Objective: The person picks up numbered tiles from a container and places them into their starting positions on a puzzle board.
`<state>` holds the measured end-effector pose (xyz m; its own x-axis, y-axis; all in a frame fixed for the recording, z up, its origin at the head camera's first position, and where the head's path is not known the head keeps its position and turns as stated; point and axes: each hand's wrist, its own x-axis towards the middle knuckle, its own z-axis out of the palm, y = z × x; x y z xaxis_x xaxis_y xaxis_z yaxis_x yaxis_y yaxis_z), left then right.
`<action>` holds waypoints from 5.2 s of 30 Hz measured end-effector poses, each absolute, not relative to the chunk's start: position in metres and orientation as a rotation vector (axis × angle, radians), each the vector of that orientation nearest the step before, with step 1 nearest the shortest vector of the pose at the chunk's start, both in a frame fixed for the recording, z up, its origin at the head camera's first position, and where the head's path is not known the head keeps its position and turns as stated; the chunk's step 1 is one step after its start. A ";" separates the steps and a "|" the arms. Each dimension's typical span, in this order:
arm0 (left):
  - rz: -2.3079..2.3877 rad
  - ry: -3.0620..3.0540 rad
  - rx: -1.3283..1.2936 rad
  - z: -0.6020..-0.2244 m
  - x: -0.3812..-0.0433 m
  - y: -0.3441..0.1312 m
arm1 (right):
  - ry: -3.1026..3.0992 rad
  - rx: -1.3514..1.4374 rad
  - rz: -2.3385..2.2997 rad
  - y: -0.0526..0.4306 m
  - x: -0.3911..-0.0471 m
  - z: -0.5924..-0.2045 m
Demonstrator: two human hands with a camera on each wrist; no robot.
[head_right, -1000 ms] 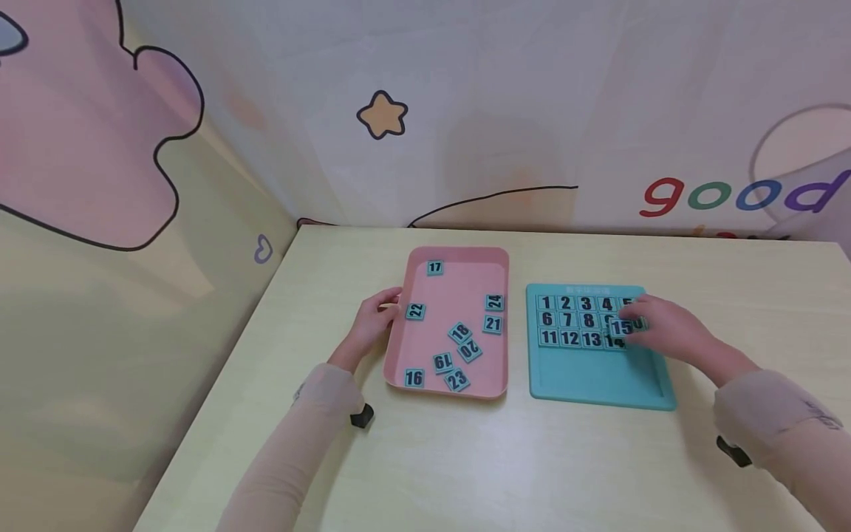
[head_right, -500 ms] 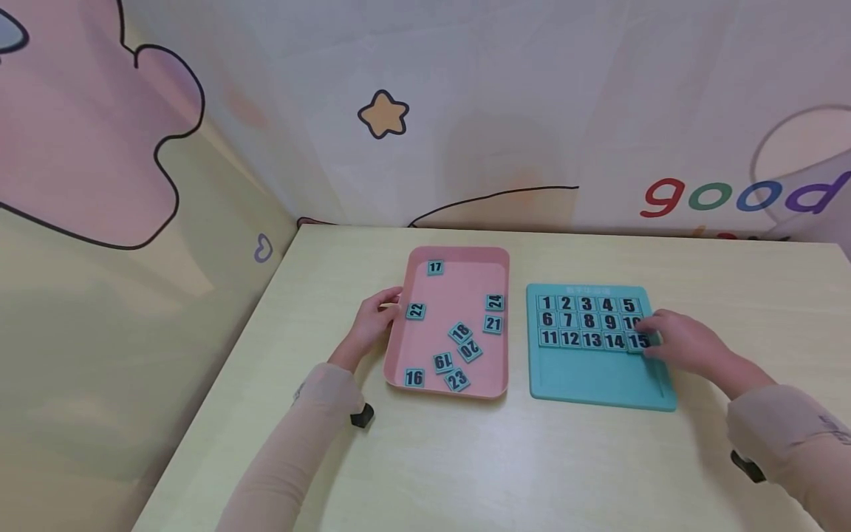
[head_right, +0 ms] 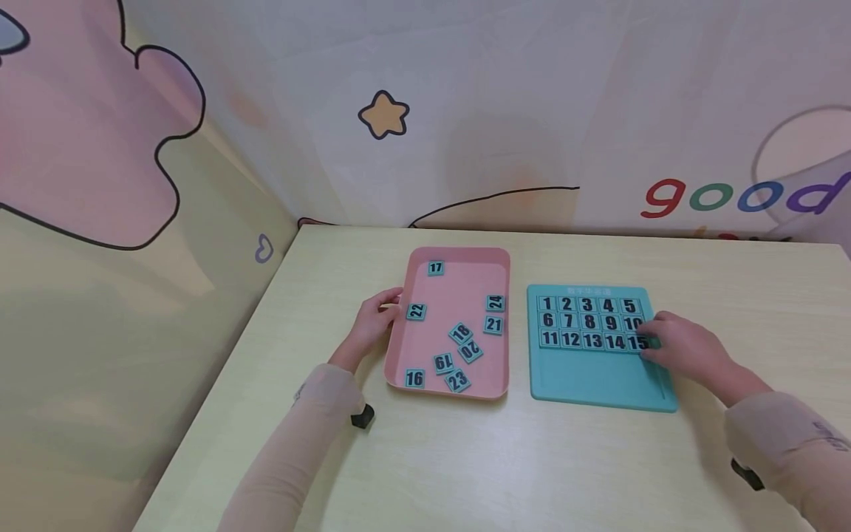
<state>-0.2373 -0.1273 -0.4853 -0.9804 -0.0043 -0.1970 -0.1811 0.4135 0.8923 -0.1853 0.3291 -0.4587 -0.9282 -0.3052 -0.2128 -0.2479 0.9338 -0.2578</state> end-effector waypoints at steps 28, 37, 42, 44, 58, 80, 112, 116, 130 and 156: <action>1.624 2.489 -0.183 -0.485 -0.237 -0.128 | 2.899 -0.651 -0.449 0.240 -0.216 -0.408; 1.601 2.485 -0.196 -0.486 -0.238 -0.128 | 2.869 -0.757 -0.479 0.201 -0.230 -0.391; 1.600 2.487 -0.195 -0.486 -0.238 -0.128 | 2.862 -0.812 -0.495 0.177 -0.235 -0.391; 1.601 2.489 -0.191 -0.486 -0.238 -0.129 | 2.844 -0.835 -0.501 0.167 -0.236 -0.395; 1.607 2.467 -0.190 -0.484 -0.238 -0.129 | 2.679 -1.006 -0.500 0.120 -0.226 -0.425; 1.585 2.480 -0.203 -0.485 -0.237 -0.129 | 2.517 -1.158 -0.440 0.073 -0.195 -0.451; 1.611 2.479 -0.193 -0.487 -0.239 -0.129 | 2.563 -1.181 -0.451 0.046 -0.185 -0.466; 1.597 2.468 -0.214 -0.487 -0.239 -0.128 | 2.580 -1.132 -0.459 0.057 -0.187 -0.456; 1.603 2.473 -0.222 -0.485 -0.238 -0.127 | 2.750 -1.011 -0.573 0.123 -0.190 -0.428; 1.591 2.489 -0.213 -0.481 -0.238 -0.126 | 2.865 -0.754 -0.528 0.231 -0.179 -0.457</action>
